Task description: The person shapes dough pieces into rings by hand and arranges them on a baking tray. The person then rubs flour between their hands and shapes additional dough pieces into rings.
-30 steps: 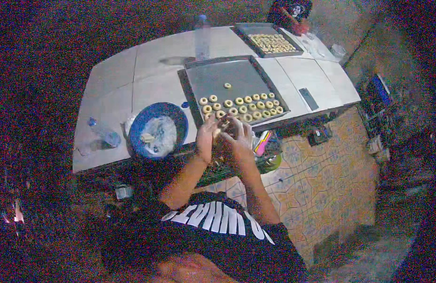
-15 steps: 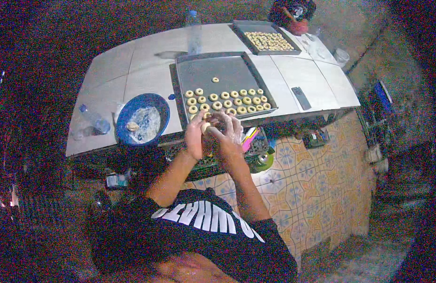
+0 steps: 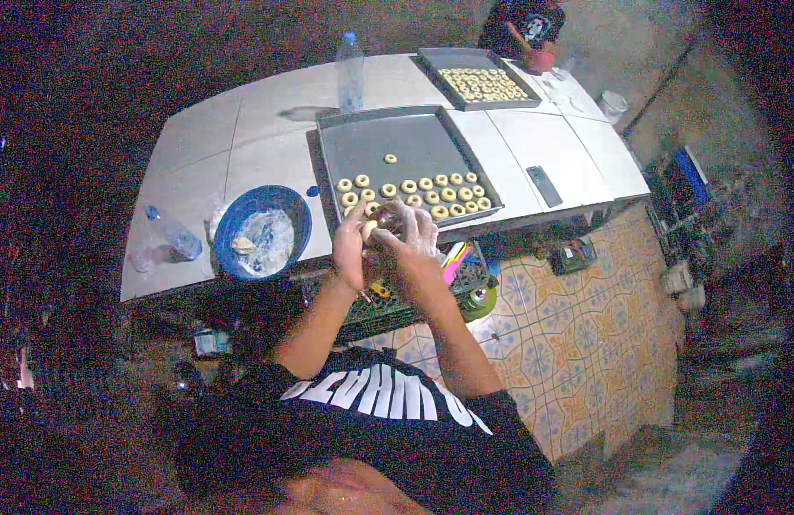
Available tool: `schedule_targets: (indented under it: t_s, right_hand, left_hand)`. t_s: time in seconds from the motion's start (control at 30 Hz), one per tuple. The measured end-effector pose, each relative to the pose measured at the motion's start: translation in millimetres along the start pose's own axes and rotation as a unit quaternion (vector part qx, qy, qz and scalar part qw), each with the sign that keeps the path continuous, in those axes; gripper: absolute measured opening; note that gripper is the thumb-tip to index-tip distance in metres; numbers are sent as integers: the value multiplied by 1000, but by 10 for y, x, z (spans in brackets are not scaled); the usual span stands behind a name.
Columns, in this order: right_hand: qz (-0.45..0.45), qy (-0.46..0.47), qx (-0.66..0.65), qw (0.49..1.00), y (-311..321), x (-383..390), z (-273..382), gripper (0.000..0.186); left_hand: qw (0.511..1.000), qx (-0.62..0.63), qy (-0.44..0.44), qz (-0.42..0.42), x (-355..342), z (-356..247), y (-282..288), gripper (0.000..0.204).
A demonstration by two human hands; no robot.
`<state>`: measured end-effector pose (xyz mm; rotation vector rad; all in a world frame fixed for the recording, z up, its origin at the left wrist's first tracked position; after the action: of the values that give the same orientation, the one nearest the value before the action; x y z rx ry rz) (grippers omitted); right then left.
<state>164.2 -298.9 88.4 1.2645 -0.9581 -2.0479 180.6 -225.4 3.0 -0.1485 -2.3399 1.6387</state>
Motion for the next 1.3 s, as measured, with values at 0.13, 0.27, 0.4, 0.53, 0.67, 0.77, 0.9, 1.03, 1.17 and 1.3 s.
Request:
schedule_targets:
  t_s: [0.13,0.27,0.4,0.53,0.67,0.77,0.9,1.03,1.17,1.3]
  right_hand:
    - [-2,35,17,999,-91,-90,-87,35]
    - [38,25,16,999,-338,-277,-53,32]
    - [22,24,9,999,-374,-424,41,31]
    - [-27,40,-22,999,-273,-700,168,28]
    - [-24,32,6,999,-325,-837,172,35]
    - [-49,46,-3,998,-328,-929,194,37]
    - [-50,43,-2,998,-358,-1037,293,39]
    - [-41,39,4,998,-500,-1080,344,43]
    - [-48,53,9,997,-519,-1161,418,40]
    - [-45,59,48,996,-499,-1201,425,31]
  left_hand:
    - [999,32,-8,42,6,-119,-119,53]
    - [999,24,-4,40,73,-276,31,53]
    - [991,70,-32,107,184,-525,-114,54]
    - [984,65,-14,167,124,-749,-91,56]
    - [990,81,-22,110,181,-929,-23,57]
    - [993,59,-42,93,269,-1067,-51,57]
    - [991,65,-64,100,341,-1277,98,60]
    - [994,33,-83,65,368,-1409,222,62]
    - [985,86,-62,137,343,-1378,-6,61]
    - [985,82,-55,144,261,-1355,-11,62]
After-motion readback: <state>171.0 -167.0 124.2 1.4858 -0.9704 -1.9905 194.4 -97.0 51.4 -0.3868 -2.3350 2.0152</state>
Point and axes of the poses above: each hand's wrist, its own x-axis away from the middle knuckle, its own y-axis out of the back of the hand, z = x × y, the point moved 10 cm from there along -x, towards the middle knuckle, and after that the axes turned 14 degrees about y, right-handed, at the moved point
